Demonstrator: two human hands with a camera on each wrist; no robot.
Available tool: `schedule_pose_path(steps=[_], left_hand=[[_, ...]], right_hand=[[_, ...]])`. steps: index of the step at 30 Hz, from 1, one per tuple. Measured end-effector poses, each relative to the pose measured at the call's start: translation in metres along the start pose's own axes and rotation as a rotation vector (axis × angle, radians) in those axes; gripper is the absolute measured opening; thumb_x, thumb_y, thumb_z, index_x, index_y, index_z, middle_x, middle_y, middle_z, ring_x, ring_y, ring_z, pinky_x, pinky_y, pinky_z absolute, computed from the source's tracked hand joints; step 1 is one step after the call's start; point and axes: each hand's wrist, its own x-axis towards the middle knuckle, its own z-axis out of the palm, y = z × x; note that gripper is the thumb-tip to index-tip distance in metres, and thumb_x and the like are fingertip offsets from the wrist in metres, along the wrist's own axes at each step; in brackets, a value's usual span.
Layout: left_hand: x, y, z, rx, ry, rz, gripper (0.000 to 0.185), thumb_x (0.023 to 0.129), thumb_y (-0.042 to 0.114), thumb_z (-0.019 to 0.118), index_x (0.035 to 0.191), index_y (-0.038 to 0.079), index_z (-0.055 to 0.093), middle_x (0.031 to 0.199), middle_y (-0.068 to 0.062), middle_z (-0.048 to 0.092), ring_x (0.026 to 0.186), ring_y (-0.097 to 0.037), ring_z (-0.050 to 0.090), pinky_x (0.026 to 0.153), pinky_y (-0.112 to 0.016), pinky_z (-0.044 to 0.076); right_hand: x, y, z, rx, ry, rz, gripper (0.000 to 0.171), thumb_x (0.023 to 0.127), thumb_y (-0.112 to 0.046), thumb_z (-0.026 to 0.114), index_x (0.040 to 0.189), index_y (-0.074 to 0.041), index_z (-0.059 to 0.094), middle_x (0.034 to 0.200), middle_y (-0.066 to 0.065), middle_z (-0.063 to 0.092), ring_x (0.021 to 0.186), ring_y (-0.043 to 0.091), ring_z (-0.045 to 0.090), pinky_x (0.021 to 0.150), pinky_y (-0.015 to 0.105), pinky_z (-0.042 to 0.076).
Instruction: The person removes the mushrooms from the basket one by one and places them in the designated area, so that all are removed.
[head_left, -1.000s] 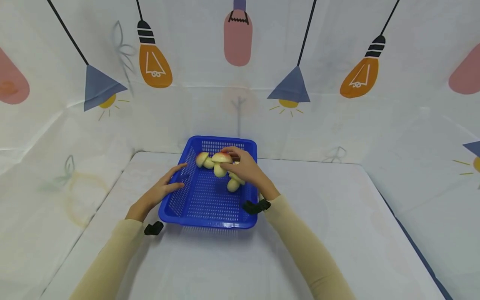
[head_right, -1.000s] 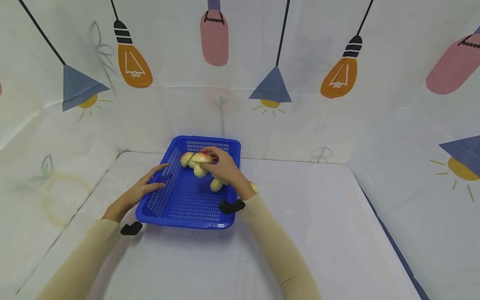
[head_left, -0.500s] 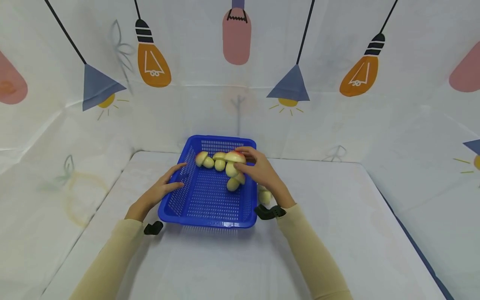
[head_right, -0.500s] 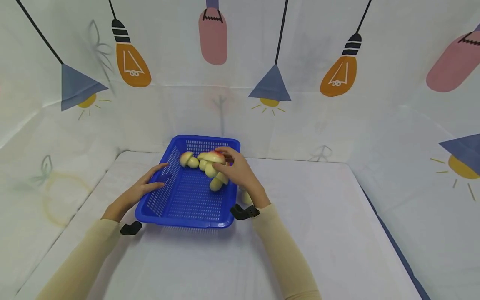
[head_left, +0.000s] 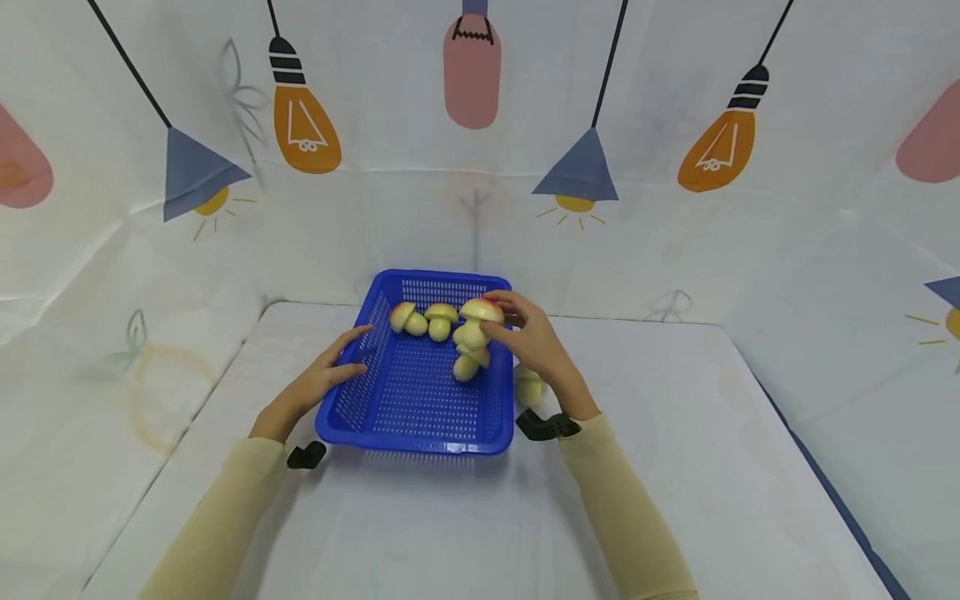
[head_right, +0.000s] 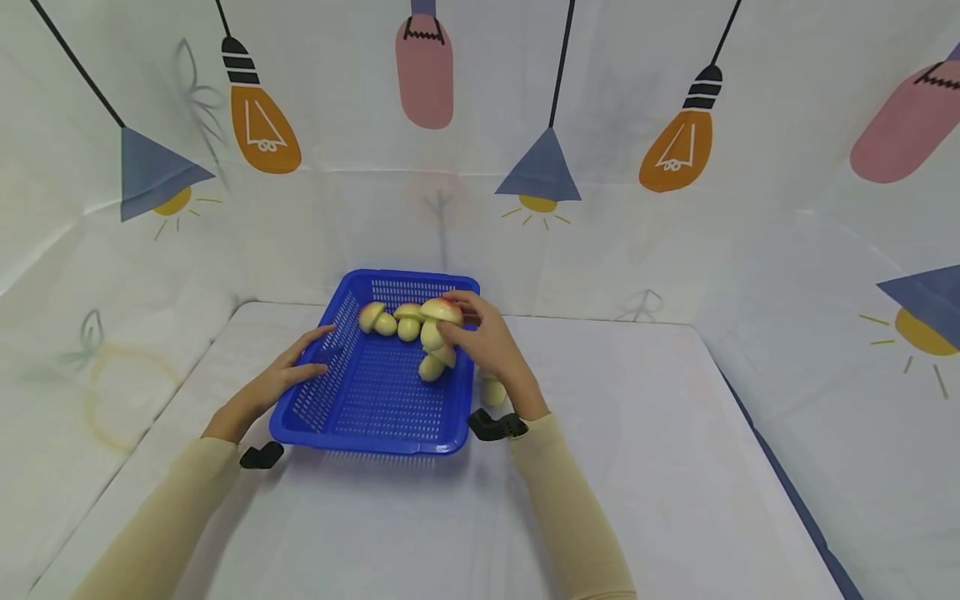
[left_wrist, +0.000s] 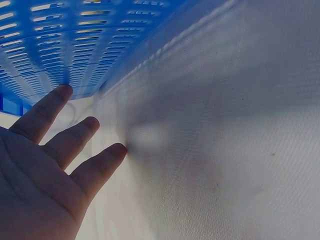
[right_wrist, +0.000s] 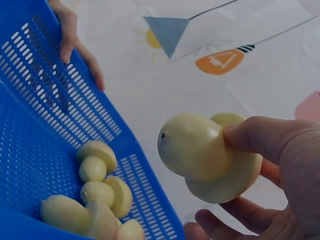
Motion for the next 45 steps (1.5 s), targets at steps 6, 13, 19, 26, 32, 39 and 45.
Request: schedule_pose_path(steps=[6, 13, 19, 26, 32, 39, 45], left_hand=[[0.000, -0.001, 0.001, -0.015, -0.011, 0.005, 0.073, 0.103, 0.027, 0.055, 0.166, 0.031, 0.018, 0.172, -0.020, 0.007, 0.149, -0.050, 0.025, 0.109, -0.069, 0.033], [0.001, -0.003, 0.001, -0.016, -0.014, 0.009, 0.073, 0.103, 0.027, 0.055, 0.166, 0.029, 0.018, 0.171, -0.021, 0.008, 0.146, -0.050, 0.030, 0.106, -0.065, 0.039], [0.001, -0.005, 0.002, -0.021, -0.014, 0.002, 0.072, 0.104, 0.028, 0.054, 0.165, 0.032, 0.018, 0.171, -0.020, 0.008, 0.145, -0.049, 0.032, 0.105, -0.062, 0.042], [0.001, -0.004, 0.002, -0.026, -0.019, -0.005, 0.072, 0.103, 0.028, 0.055, 0.165, 0.033, 0.018, 0.172, -0.020, 0.006, 0.146, -0.051, 0.031, 0.105, -0.063, 0.041], [0.002, -0.002, 0.002, -0.026, -0.017, -0.004, 0.072, 0.103, 0.026, 0.055, 0.165, 0.032, 0.018, 0.172, -0.020, 0.006, 0.145, -0.050, 0.032, 0.105, -0.064, 0.041], [0.000, 0.001, 0.001, -0.013, -0.009, -0.021, 0.074, 0.102, 0.027, 0.055, 0.165, 0.033, 0.018, 0.172, -0.018, 0.004, 0.150, -0.051, 0.023, 0.111, -0.073, 0.030], [0.000, 0.002, 0.001, -0.022, -0.008, -0.027, 0.073, 0.102, 0.026, 0.054, 0.165, 0.033, 0.019, 0.172, -0.017, 0.005, 0.151, -0.051, 0.022, 0.112, -0.074, 0.026]], right_hand=[[-0.005, 0.003, -0.006, 0.030, 0.018, 0.044, 0.051, 0.098, -0.020, 0.069, 0.146, -0.012, 0.055, 0.144, 0.017, 0.056, 0.133, 0.037, 0.055, 0.105, 0.050, 0.049], [-0.009, 0.006, -0.009, 0.048, 0.035, 0.042, 0.050, 0.098, -0.018, 0.069, 0.145, -0.010, 0.055, 0.145, 0.016, 0.056, 0.134, 0.037, 0.055, 0.106, 0.053, 0.048], [-0.013, 0.006, -0.011, 0.078, 0.052, 0.036, 0.049, 0.097, -0.015, 0.069, 0.144, -0.009, 0.056, 0.144, 0.017, 0.057, 0.132, 0.038, 0.057, 0.105, 0.052, 0.049], [-0.019, 0.011, -0.014, 0.080, 0.076, 0.034, 0.051, 0.097, -0.015, 0.070, 0.144, -0.007, 0.055, 0.143, 0.015, 0.058, 0.131, 0.036, 0.057, 0.106, 0.048, 0.049], [-0.028, 0.019, -0.017, 0.102, 0.108, 0.074, 0.052, 0.096, -0.017, 0.071, 0.145, -0.011, 0.055, 0.144, 0.014, 0.058, 0.131, 0.035, 0.058, 0.101, 0.041, 0.052], [-0.038, 0.031, -0.023, 0.136, 0.127, 0.103, 0.052, 0.097, -0.015, 0.071, 0.145, -0.010, 0.055, 0.143, 0.015, 0.058, 0.128, 0.035, 0.060, 0.090, 0.032, 0.057], [-0.044, 0.041, -0.029, 0.150, 0.153, 0.114, 0.051, 0.096, -0.012, 0.072, 0.144, -0.007, 0.056, 0.140, 0.019, 0.059, 0.117, 0.028, 0.064, 0.087, 0.027, 0.058]])
